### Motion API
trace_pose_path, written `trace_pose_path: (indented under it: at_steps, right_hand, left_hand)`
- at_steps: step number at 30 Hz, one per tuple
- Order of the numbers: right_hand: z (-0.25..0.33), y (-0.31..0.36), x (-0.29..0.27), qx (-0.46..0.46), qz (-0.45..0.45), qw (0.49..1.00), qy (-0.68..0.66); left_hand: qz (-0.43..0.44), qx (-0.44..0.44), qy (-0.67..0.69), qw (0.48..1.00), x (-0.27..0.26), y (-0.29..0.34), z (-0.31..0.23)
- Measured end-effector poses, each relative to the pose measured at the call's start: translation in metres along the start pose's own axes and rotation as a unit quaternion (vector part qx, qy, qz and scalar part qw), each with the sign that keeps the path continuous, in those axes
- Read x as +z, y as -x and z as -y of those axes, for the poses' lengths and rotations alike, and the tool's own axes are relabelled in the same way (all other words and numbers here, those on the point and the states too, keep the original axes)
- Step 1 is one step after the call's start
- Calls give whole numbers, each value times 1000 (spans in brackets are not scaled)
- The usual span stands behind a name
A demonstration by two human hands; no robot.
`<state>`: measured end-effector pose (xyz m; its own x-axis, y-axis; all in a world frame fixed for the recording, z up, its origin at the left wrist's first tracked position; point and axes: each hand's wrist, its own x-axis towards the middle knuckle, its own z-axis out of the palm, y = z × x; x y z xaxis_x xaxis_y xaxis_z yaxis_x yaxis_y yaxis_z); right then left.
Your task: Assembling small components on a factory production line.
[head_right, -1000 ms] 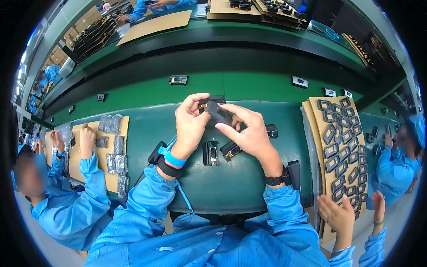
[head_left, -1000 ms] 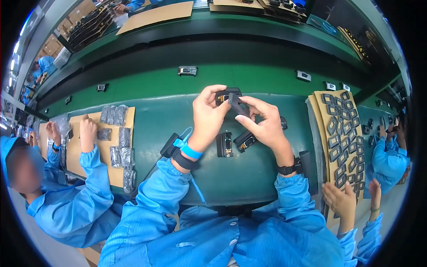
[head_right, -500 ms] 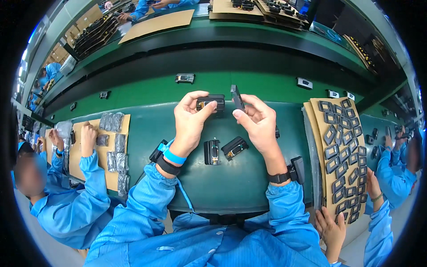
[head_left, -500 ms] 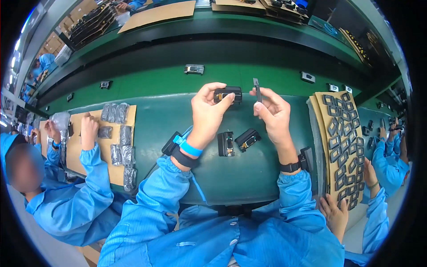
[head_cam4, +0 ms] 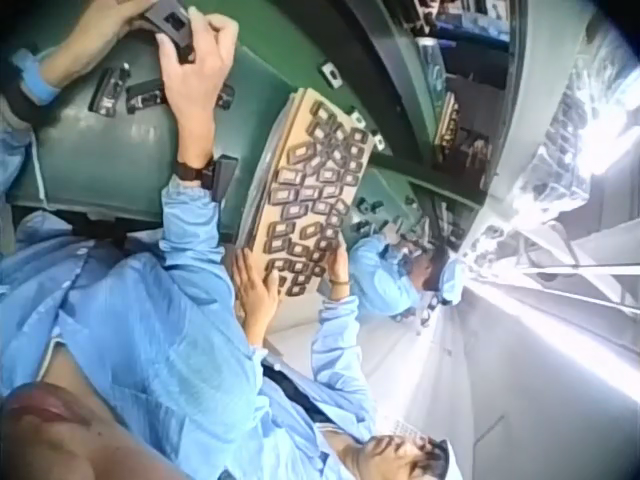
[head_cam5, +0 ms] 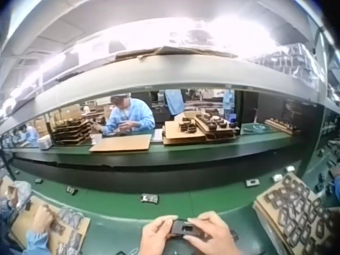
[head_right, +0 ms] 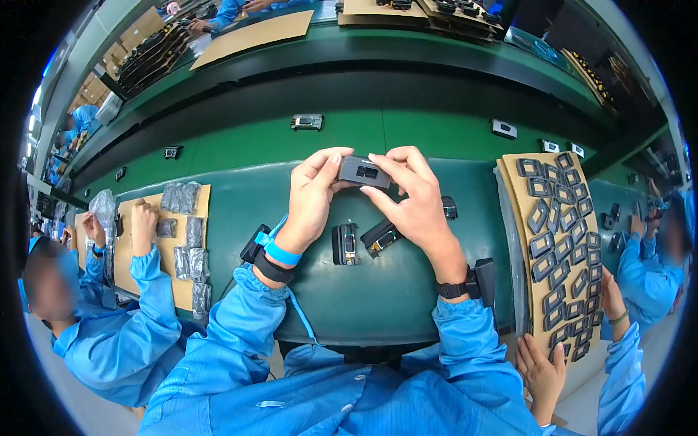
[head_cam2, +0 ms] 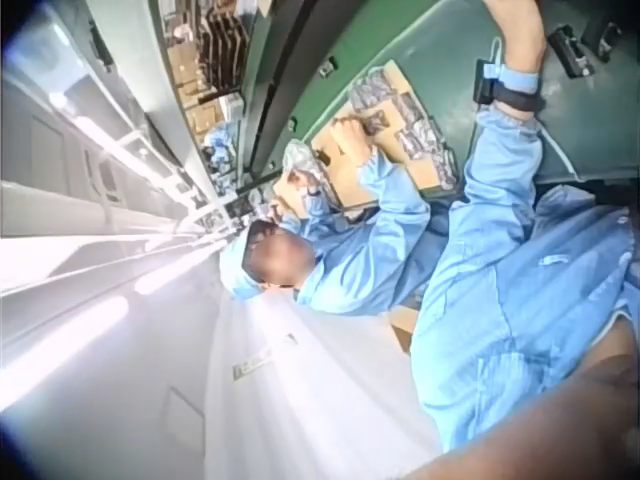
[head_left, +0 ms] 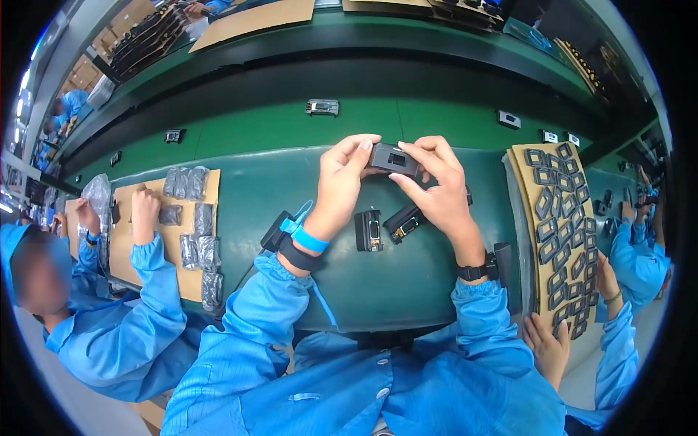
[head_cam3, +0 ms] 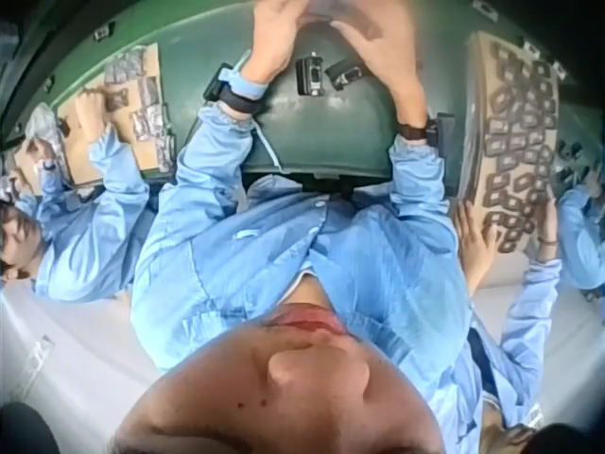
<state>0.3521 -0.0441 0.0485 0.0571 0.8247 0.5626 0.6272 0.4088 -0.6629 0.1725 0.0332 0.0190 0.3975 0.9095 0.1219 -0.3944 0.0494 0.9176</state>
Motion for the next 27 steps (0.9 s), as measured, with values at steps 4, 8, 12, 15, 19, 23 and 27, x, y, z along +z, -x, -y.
trace_pose_path:
  at_steps: [4,8,12,15,19,23,27]
  right_hand:
    - [0,0,1,9,21,999,25]
    - [-2,2,3,-3,30,999,15]
    - [-2,2,2,14,40,998,35]
    - [-2,3,2,10,38,999,36]
    - [-1,3,8,21,31,997,70]
    - [1,2,13,87,37,994,-52]
    - [-20,5,13,81,2,978,-193]
  left_hand:
    - [10,-14,-13,1000,1,2,0]
    - [22,-18,-3,1000,2,3,0]
    - [31,-11,-6,999,4,3,0]
    - [37,-6,-11,999,4,3,0]
    - [28,-6,-9,1000,3,4,0]
    - [17,-21,26,999,-1,3,-2]
    - [36,-9,10,999,6,2,-4]
